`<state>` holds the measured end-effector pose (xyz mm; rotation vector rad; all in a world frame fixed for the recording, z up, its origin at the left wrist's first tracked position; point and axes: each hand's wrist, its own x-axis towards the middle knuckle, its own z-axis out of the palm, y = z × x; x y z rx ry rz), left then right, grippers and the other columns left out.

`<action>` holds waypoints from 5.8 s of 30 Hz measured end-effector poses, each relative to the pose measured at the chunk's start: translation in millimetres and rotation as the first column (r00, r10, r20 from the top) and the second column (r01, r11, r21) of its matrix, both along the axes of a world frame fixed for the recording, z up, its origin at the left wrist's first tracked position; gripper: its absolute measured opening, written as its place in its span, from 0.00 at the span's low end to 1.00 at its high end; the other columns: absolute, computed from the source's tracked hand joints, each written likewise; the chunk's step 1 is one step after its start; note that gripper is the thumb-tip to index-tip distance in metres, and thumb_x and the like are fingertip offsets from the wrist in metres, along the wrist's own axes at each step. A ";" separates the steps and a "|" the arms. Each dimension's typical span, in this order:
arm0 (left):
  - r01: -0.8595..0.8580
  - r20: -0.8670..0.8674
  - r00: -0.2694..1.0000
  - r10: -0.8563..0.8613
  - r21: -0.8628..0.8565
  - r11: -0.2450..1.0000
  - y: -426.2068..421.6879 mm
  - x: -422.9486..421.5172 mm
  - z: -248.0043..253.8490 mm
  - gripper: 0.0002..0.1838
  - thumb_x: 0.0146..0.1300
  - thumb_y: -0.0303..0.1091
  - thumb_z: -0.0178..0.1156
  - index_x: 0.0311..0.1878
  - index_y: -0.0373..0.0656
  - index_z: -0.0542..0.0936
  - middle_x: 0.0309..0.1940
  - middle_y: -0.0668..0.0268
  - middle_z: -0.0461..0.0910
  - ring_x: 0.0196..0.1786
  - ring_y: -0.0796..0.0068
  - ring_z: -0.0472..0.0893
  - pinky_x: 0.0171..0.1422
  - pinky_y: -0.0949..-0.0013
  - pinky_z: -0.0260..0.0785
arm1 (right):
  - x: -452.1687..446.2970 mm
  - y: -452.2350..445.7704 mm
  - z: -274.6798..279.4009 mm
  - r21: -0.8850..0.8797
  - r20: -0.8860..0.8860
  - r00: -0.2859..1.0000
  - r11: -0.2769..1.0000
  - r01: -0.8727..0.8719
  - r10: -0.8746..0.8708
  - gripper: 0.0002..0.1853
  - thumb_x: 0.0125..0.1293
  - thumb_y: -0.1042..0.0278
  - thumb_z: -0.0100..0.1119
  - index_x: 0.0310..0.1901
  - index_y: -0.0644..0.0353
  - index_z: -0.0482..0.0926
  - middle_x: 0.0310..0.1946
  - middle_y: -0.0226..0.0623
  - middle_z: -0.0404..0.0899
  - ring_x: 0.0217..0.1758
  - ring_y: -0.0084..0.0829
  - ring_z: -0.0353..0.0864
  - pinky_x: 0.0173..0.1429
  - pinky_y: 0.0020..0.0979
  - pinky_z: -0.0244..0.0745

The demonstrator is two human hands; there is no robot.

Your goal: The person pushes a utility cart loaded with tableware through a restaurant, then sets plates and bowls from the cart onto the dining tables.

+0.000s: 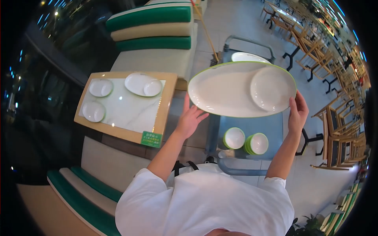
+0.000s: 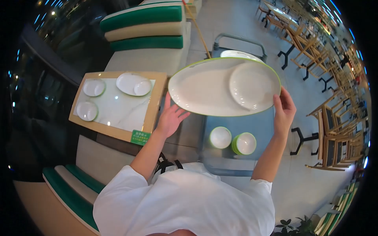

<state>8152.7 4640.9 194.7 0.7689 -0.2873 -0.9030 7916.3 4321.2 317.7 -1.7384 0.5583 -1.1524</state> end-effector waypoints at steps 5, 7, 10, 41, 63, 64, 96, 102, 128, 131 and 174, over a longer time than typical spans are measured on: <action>-0.191 -0.142 0.973 0.182 -0.050 0.980 142.4 59.3 -80.1 0.44 0.78 0.57 0.54 0.87 0.77 0.39 0.83 0.60 0.58 0.76 0.55 0.70 0.76 0.50 0.65 | 98.6 157.9 1.3 -0.059 -0.160 0.955 0.963 -0.262 0.250 0.20 0.71 0.79 0.67 0.63 0.69 0.81 0.53 0.35 0.84 0.55 0.25 0.82 0.58 0.27 0.78; -0.298 -0.192 0.937 0.291 -0.007 0.955 208.7 76.2 -104.8 0.43 0.78 0.56 0.53 0.87 0.76 0.40 0.83 0.60 0.58 0.76 0.55 0.70 0.76 0.50 0.66 | 144.6 219.9 -22.5 -0.024 -0.202 0.915 0.933 -0.360 0.348 0.19 0.71 0.80 0.67 0.62 0.69 0.81 0.51 0.34 0.84 0.54 0.25 0.82 0.58 0.27 0.78; -0.438 -0.232 0.857 0.461 0.146 0.887 315.2 91.1 -141.3 0.40 0.79 0.52 0.52 0.87 0.75 0.43 0.82 0.60 0.59 0.75 0.56 0.71 0.75 0.52 0.67 | 203.2 301.9 -78.5 0.197 -0.271 0.829 0.871 -0.450 0.490 0.16 0.71 0.81 0.66 0.59 0.67 0.80 0.50 0.35 0.85 0.53 0.25 0.83 0.58 0.28 0.79; -0.120 0.064 0.985 0.161 0.923 0.366 456.6 384.6 -304.2 0.43 0.67 0.57 0.67 0.82 0.57 0.65 0.62 0.60 0.81 0.50 0.63 0.83 0.35 0.61 0.76 | 357.8 451.1 -447.8 0.442 -0.810 0.428 0.897 -0.003 0.401 0.18 0.65 0.61 0.67 0.49 0.65 0.77 0.39 0.50 0.87 0.43 0.50 0.89 0.51 0.45 0.82; -0.451 0.815 0.569 -0.109 0.420 0.787 162.8 -27.6 -199.0 0.23 0.68 0.33 0.66 0.65 0.40 0.77 0.44 0.59 0.74 0.45 0.62 0.73 0.52 0.62 0.69 | 28.1 199.5 -157.1 -0.532 -0.812 0.374 0.831 -0.160 -0.448 0.56 0.47 0.36 0.81 0.77 0.47 0.68 0.73 0.51 0.69 0.75 0.56 0.70 0.76 0.55 0.63; -0.430 0.833 0.547 -0.081 0.363 0.826 135.1 -37.5 -189.0 0.23 0.68 0.33 0.66 0.64 0.41 0.77 0.44 0.59 0.75 0.44 0.63 0.73 0.52 0.62 0.69 | 18.8 183.0 -161.5 -0.503 -0.850 0.332 0.820 -0.273 -0.410 0.60 0.44 0.36 0.83 0.79 0.44 0.64 0.74 0.53 0.68 0.75 0.57 0.69 0.76 0.56 0.63; -0.414 -0.126 0.890 0.438 0.178 0.893 194.7 -14.1 -143.7 0.41 0.73 0.51 0.66 0.80 0.44 0.60 0.60 0.57 0.76 0.57 0.71 0.80 0.57 0.67 0.76 | 212.2 370.6 -154.0 -0.214 -0.842 0.436 0.547 -0.810 0.317 0.54 0.38 0.53 0.83 0.74 0.50 0.72 0.68 0.56 0.70 0.67 0.59 0.72 0.72 0.50 0.71; -0.384 0.067 0.890 0.452 0.645 0.660 300.5 54.0 -185.0 0.33 0.73 0.48 0.66 0.74 0.43 0.69 0.50 0.58 0.80 0.53 0.70 0.81 0.53 0.69 0.75 | 312.9 454.2 -251.3 -0.138 -0.911 0.297 0.467 -0.874 0.287 0.58 0.39 0.46 0.85 0.76 0.46 0.69 0.68 0.56 0.69 0.68 0.60 0.72 0.72 0.51 0.71; -0.128 0.101 0.992 0.079 0.806 0.577 424.0 120.9 -216.8 0.21 0.76 0.49 0.63 0.62 0.46 0.80 0.46 0.71 0.82 0.44 0.78 0.79 0.46 0.72 0.70 | 352.4 466.6 -280.4 -0.184 -0.841 0.524 0.841 -0.508 0.133 0.61 0.49 0.30 0.77 0.83 0.43 0.58 0.82 0.56 0.52 0.85 0.56 0.53 0.82 0.67 0.43; -0.034 0.144 0.979 -0.146 0.818 0.574 378.5 129.6 -213.4 0.23 0.77 0.51 0.60 0.64 0.46 0.80 0.50 0.68 0.82 0.47 0.78 0.80 0.49 0.73 0.70 | 275.7 404.6 -243.9 -0.239 -0.745 0.667 0.937 -0.255 -0.008 0.59 0.50 0.30 0.77 0.80 0.46 0.62 0.81 0.56 0.55 0.85 0.56 0.54 0.79 0.63 0.48; -0.160 0.479 -0.239 -0.845 0.839 0.521 -133.2 -128.1 -74.6 0.60 0.39 0.46 0.84 0.81 0.63 0.64 0.75 0.48 0.62 0.76 0.39 0.66 0.73 0.42 0.72 | -86.4 101.1 -176.5 -0.239 -0.848 0.430 0.948 0.210 -0.309 0.58 0.42 0.42 0.81 0.79 0.41 0.67 0.69 0.57 0.69 0.69 0.60 0.72 0.72 0.51 0.73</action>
